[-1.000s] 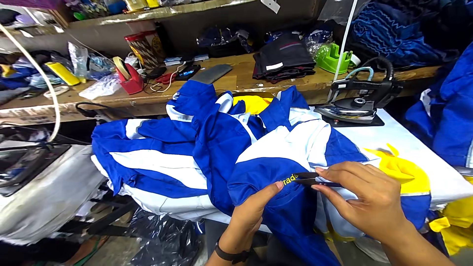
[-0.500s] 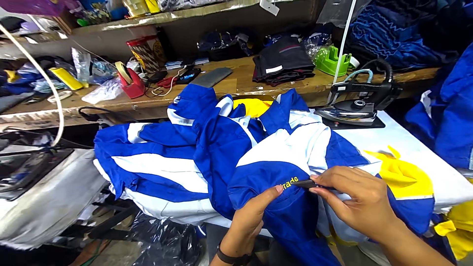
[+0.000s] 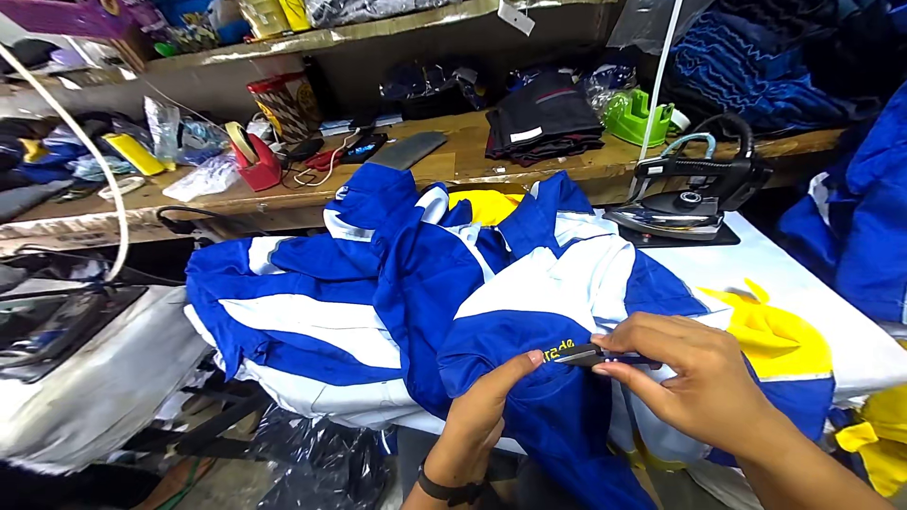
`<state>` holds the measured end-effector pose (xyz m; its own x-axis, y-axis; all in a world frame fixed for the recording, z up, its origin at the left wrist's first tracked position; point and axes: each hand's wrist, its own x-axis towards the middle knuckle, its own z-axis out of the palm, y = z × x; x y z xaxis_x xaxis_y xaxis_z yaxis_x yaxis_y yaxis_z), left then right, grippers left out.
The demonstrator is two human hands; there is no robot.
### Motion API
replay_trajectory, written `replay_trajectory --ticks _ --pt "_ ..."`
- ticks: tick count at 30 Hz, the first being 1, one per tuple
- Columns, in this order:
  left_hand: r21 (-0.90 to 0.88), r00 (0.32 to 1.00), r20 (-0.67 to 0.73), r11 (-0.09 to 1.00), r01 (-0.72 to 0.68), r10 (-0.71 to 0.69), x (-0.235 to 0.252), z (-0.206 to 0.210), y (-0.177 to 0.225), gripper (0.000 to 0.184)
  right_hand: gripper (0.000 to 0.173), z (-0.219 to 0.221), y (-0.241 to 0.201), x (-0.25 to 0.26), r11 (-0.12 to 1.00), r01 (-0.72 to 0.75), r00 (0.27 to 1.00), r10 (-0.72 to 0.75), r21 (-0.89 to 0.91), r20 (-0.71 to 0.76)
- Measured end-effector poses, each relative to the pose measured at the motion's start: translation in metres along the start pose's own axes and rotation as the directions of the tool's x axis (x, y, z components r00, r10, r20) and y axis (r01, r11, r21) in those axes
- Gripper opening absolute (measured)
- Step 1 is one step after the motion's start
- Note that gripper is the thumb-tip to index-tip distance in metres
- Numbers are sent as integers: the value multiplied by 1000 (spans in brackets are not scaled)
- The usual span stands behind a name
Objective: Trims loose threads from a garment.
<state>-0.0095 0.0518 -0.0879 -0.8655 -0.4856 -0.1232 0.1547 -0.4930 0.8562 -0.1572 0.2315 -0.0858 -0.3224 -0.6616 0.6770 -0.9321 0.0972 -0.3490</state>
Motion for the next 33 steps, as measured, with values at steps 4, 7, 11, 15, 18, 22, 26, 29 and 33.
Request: replay_trajectory --ticks 4,7,11,15,18,22,26,29,33 --pt "-25 1000 18 999 22 -21 1 0 0 9 28 -3 -1 2 999 20 1000 -20 -28 -1" --pt "-46 999 25 998 38 -37 2 -1 -1 9 28 -3 -1 2 999 25 1000 -25 -47 -7" --pt "-46 999 21 998 43 -42 1 -1 -1 9 30 -3 -1 3 998 34 999 -35 -59 -8" --pt "-55 998 31 997 51 -49 1 0 0 11 30 -2 0 2 998 30 999 -31 -61 -12" --pt "-81 998 26 995 58 -56 1 1 1 12 30 -1 0 1 998 15 1000 -16 -55 -16" --pt "-106 996 53 992 74 -69 1 1 1 16 30 -2 2 1 1000 -6 1000 6 -5 0" --pt "-134 995 67 987 87 -78 2 0 1 20 30 0 2 1 1000 -1 1000 1 -11 -7" --pt "-166 992 86 981 101 -88 3 -1 0 21 30 -1 1 1 1000 8 1000 -8 -24 -3" --pt "-131 995 60 988 81 -74 3 -1 0 19 30 -2 1 1 1000 -8 1000 8 -11 -30"
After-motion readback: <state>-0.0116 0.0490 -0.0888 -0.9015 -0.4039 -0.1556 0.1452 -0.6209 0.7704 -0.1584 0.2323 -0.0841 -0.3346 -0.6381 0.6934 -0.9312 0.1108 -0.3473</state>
